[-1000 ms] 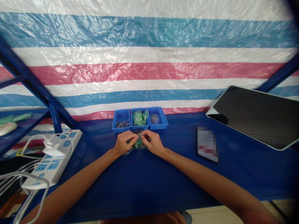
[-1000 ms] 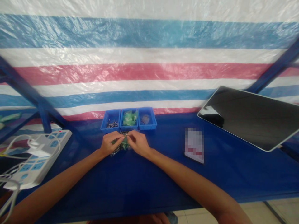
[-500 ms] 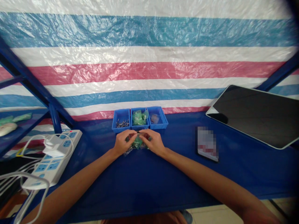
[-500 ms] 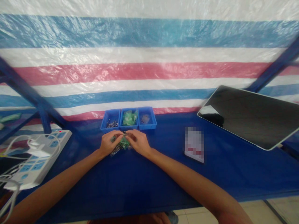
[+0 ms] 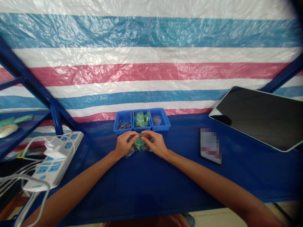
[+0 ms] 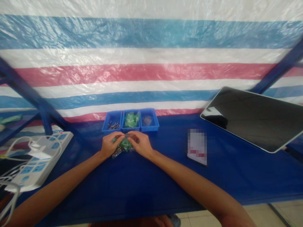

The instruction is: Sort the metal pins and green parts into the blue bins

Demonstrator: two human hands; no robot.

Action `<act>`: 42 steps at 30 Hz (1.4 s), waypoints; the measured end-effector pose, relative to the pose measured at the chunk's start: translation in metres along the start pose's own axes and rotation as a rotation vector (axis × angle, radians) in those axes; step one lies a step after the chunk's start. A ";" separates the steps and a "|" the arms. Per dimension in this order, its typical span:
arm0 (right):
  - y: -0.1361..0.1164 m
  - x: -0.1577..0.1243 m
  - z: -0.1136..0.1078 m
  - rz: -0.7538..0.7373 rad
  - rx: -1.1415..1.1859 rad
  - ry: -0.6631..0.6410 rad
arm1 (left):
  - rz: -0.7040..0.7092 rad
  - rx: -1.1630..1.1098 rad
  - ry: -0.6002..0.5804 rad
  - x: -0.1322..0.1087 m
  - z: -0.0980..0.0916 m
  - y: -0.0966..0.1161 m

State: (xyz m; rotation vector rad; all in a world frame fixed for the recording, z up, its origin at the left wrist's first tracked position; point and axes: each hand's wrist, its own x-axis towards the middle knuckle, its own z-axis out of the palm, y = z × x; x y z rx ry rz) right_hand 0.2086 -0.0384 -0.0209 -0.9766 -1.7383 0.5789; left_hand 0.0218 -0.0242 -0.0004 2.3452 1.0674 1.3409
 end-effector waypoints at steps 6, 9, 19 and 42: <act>0.000 0.001 0.001 0.007 -0.028 -0.035 | -0.040 -0.002 0.010 -0.002 0.001 -0.006; 0.000 0.001 0.000 0.012 -0.029 -0.042 | -0.064 0.000 -0.015 -0.003 0.001 -0.007; 0.001 0.001 0.000 0.013 -0.002 -0.025 | -0.019 0.002 -0.047 -0.002 -0.001 0.000; 0.000 0.027 -0.013 0.367 0.321 0.266 | 0.064 -0.105 0.077 -0.001 0.004 -0.004</act>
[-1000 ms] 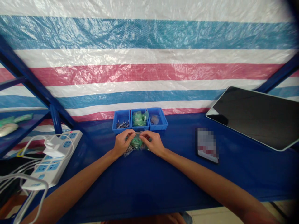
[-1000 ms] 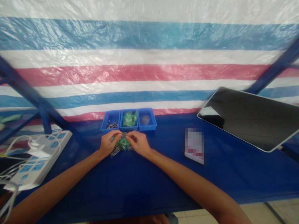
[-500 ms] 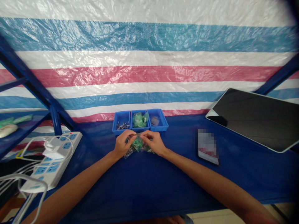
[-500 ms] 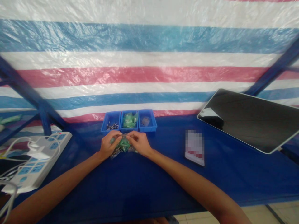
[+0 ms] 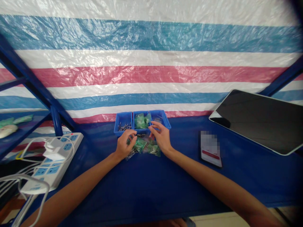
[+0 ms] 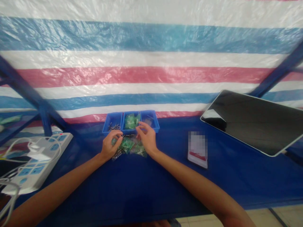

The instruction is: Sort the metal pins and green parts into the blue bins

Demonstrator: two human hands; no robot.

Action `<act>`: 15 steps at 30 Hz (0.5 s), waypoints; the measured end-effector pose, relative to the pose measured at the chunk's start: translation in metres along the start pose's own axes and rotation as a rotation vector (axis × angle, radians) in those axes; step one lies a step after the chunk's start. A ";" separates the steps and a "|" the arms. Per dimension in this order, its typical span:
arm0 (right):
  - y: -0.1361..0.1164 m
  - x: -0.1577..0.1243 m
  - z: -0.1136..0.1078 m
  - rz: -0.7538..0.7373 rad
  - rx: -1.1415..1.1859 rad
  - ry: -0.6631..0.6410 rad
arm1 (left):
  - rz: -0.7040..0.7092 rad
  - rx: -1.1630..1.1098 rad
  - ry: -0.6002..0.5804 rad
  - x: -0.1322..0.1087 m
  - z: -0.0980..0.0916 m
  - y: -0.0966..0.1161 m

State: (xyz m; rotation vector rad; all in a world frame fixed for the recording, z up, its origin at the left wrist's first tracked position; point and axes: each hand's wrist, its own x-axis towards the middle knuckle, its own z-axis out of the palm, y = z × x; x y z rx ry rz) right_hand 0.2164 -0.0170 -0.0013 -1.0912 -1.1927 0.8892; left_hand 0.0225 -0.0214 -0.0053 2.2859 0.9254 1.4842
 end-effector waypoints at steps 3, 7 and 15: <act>-0.003 -0.002 0.000 -0.235 -0.416 -0.143 | 0.011 0.011 -0.001 0.000 -0.001 0.000; -0.010 -0.002 -0.002 -0.294 -0.921 -0.351 | 0.014 0.022 -0.003 0.000 -0.001 -0.001; -0.014 -0.008 0.000 -0.238 -1.269 -0.410 | 0.026 0.041 -0.031 0.000 -0.001 0.001</act>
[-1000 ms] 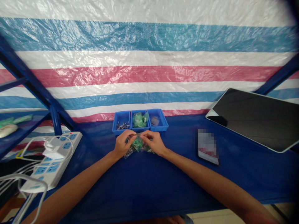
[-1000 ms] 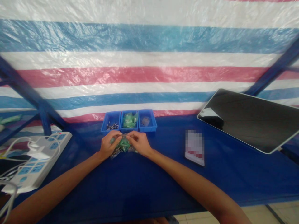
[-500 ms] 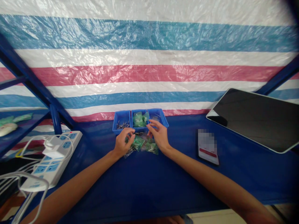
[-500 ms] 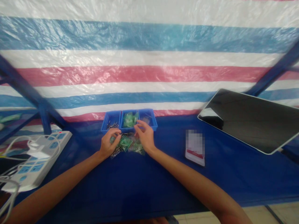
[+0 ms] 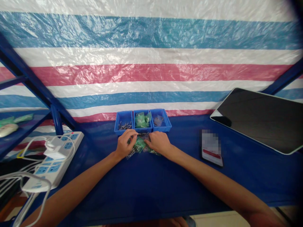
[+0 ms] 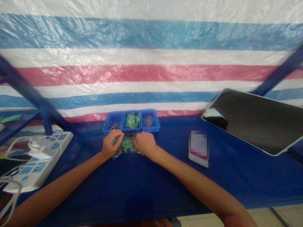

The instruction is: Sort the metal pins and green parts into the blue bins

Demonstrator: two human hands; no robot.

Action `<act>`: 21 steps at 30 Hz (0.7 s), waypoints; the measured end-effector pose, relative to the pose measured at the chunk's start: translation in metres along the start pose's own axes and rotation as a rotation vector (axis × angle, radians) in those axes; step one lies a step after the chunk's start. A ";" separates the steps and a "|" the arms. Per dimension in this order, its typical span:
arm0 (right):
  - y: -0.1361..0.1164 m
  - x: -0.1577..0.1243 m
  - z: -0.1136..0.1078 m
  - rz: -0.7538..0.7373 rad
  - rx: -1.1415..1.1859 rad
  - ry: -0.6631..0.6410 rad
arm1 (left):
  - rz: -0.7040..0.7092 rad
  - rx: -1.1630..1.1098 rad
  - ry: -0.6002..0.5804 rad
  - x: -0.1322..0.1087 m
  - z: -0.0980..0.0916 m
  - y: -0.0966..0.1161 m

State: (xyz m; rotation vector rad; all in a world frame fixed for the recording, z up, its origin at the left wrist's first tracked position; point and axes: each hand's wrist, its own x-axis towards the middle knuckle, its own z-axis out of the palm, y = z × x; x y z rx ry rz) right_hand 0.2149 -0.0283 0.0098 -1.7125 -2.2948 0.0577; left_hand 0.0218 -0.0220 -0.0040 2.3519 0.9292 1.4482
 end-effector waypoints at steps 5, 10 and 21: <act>-0.003 -0.002 0.001 -0.017 0.047 0.014 | 0.015 0.009 -0.005 0.001 -0.001 0.001; -0.004 -0.003 0.003 -0.064 0.124 0.108 | 0.013 0.026 -0.003 0.000 0.000 0.001; -0.006 -0.014 0.016 -0.109 0.764 0.391 | -0.064 0.129 0.060 0.002 -0.001 -0.003</act>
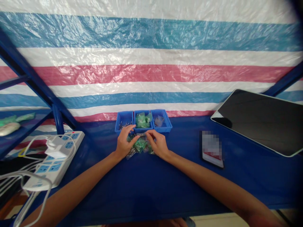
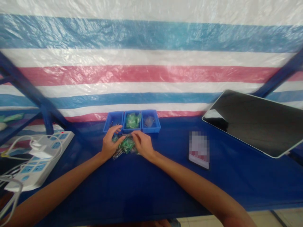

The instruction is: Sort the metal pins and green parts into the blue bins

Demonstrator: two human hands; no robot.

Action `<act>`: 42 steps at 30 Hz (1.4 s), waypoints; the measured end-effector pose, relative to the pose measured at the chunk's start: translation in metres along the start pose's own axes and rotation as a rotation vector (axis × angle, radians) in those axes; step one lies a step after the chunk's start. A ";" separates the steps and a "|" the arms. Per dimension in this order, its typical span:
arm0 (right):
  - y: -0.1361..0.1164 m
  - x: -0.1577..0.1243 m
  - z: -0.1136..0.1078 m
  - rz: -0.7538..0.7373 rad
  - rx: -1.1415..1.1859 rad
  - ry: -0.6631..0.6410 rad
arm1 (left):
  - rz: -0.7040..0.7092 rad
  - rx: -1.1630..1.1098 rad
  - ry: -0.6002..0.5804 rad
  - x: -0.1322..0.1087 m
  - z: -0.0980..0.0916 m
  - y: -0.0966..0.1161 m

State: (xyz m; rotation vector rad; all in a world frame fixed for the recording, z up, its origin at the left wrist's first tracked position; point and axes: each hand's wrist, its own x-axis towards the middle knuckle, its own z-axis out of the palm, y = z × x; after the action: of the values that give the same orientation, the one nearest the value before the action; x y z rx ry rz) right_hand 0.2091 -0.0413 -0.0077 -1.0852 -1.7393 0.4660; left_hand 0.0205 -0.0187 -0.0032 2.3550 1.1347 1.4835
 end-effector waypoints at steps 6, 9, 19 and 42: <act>0.003 -0.003 0.001 0.036 0.100 0.018 | 0.123 -0.032 -0.100 0.000 0.003 -0.002; 0.003 -0.002 0.001 0.024 0.097 -0.003 | 0.117 -0.042 -0.089 -0.001 0.003 -0.002; 0.007 -0.001 0.003 -0.032 0.047 -0.062 | 0.088 -0.072 -0.107 -0.001 0.000 0.003; 0.009 -0.001 0.007 -0.038 0.124 -0.062 | 0.140 -0.078 -0.153 0.004 0.001 0.005</act>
State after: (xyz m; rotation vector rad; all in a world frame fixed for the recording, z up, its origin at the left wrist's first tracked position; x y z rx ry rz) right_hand 0.2073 -0.0367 -0.0174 -0.9569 -1.7578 0.5806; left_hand 0.0245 -0.0195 0.0017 2.4885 0.8770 1.3339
